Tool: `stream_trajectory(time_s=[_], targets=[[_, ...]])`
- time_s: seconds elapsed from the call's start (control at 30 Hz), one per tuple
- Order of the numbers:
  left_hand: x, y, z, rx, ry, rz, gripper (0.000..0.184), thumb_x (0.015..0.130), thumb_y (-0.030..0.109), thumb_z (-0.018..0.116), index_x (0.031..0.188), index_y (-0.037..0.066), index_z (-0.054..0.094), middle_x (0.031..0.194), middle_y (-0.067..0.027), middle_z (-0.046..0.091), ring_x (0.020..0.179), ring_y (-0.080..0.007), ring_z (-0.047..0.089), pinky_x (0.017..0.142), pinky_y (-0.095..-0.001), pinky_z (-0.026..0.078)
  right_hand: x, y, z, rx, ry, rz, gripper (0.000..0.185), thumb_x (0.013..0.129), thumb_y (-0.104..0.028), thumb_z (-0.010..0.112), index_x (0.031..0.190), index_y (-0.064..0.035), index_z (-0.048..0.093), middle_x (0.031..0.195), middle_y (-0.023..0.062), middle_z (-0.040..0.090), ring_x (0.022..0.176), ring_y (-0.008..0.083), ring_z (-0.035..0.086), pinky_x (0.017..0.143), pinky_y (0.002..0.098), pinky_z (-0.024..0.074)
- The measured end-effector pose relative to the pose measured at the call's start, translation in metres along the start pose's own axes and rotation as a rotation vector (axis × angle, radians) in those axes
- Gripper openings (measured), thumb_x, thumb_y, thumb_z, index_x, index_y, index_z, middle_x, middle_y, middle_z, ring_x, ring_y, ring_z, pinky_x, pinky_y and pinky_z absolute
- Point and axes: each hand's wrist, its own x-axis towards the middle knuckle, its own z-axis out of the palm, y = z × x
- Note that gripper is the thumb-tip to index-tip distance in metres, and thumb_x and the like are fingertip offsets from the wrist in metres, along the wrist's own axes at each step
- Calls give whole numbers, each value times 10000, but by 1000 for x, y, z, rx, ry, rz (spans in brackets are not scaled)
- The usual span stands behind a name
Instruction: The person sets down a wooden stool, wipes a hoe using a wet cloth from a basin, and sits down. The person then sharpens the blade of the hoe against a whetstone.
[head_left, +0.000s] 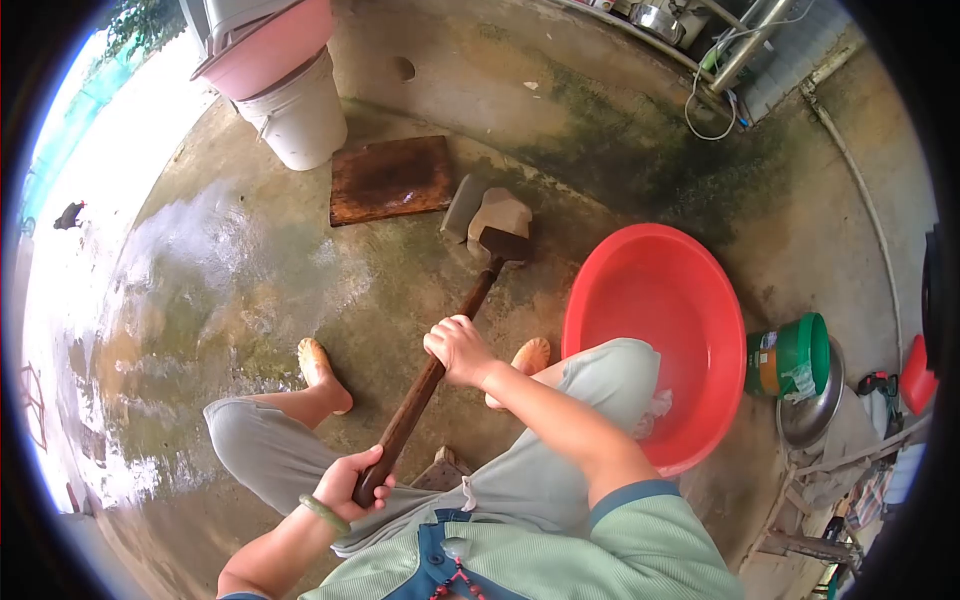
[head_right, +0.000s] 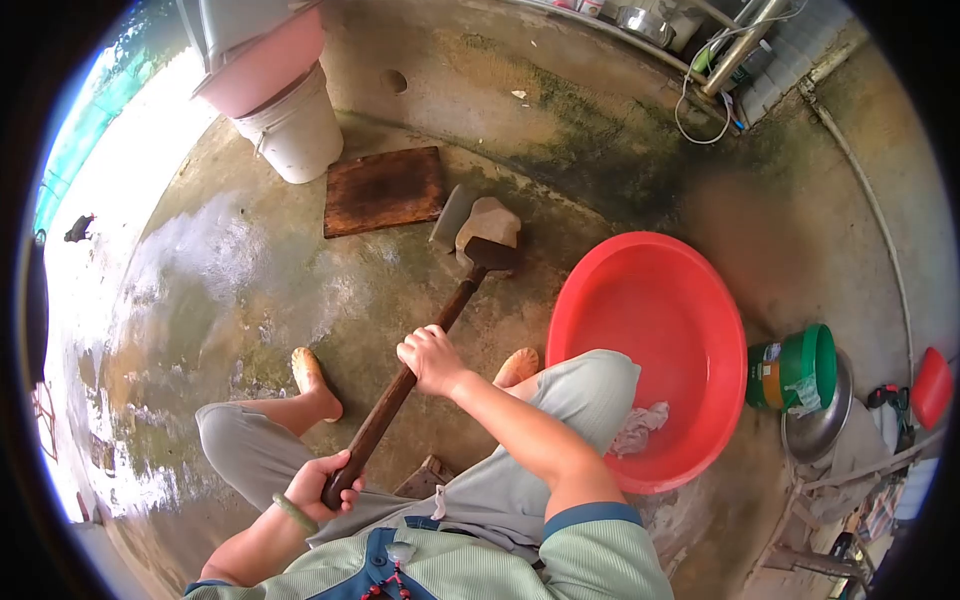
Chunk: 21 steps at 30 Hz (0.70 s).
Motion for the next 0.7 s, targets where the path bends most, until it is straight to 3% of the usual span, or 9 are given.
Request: stream_trajectory(time_s=[0.03, 0.07, 0.17, 0.33, 0.4, 0.6, 0.7], targets=[[11, 9, 0, -11, 34, 0, 332, 889, 390, 454, 917, 62, 502, 708, -66, 549, 498, -137, 466, 449, -279, 393, 2, 2, 1, -24, 36, -2, 186, 599, -120, 610, 700, -130, 455, 742, 32, 502, 853, 226, 521, 820, 363, 356], [22, 18, 1, -18, 66, 5, 326, 888, 387, 458, 900, 64, 505, 700, -63, 548, 494, -130, 461, 449, -268, 389, 10, 14, -5, -42, -86, 58, 168, 618, -110, 612, 743, -129, 501, 790, 41, 535, 902, 227, 518, 865, 363, 348], [44, 42, 29, 10, 11, 87, 309, 888, 377, 465, 862, 73, 508, 693, -47, 544, 498, -119, 456, 444, -253, 381, 27, 56, -4, -64, -32, 74, 178, 614, -127, 623, 737, -132, 495, 788, 39, 534, 904, 231, 518, 866, 371, 348], [2, 10, 34, 39, -37, 55, 305, 895, 382, 445, 895, 83, 504, 683, -42, 532, 509, -133, 457, 457, -274, 382, 6, 14, -18, 39, -17, 35, 177, 617, -122, 619, 720, -132, 474, 765, 39, 514, 890, 228, 519, 875, 373, 350], [-7, -9, 28, -15, 102, 22, 305, 898, 384, 437, 911, 86, 501, 685, -43, 531, 507, -140, 459, 458, -280, 378, -7, -5, -9, 101, 96, 37, 167, 625, -119, 606, 715, -130, 466, 758, 39, 507, 881, 227, 519, 881, 373, 347], [48, 32, 52, 38, 62, 147, 283, 904, 382, 437, 890, 104, 491, 697, -38, 529, 518, -131, 455, 457, -281, 386, 24, 57, -10, 40, 98, 71, 161, 643, -127, 608, 715, -125, 464, 777, 47, 517, 892, 243, 515, 888, 390, 344], [29, 26, 51, 19, 4, 128, 263, 912, 368, 430, 889, 111, 480, 704, -45, 528, 536, -139, 468, 455, -289, 399, 20, 42, -11, 55, 98, 88, 168, 637, -128, 613, 715, -127, 464, 784, 44, 524, 902, 242, 518, 898, 393, 341]])
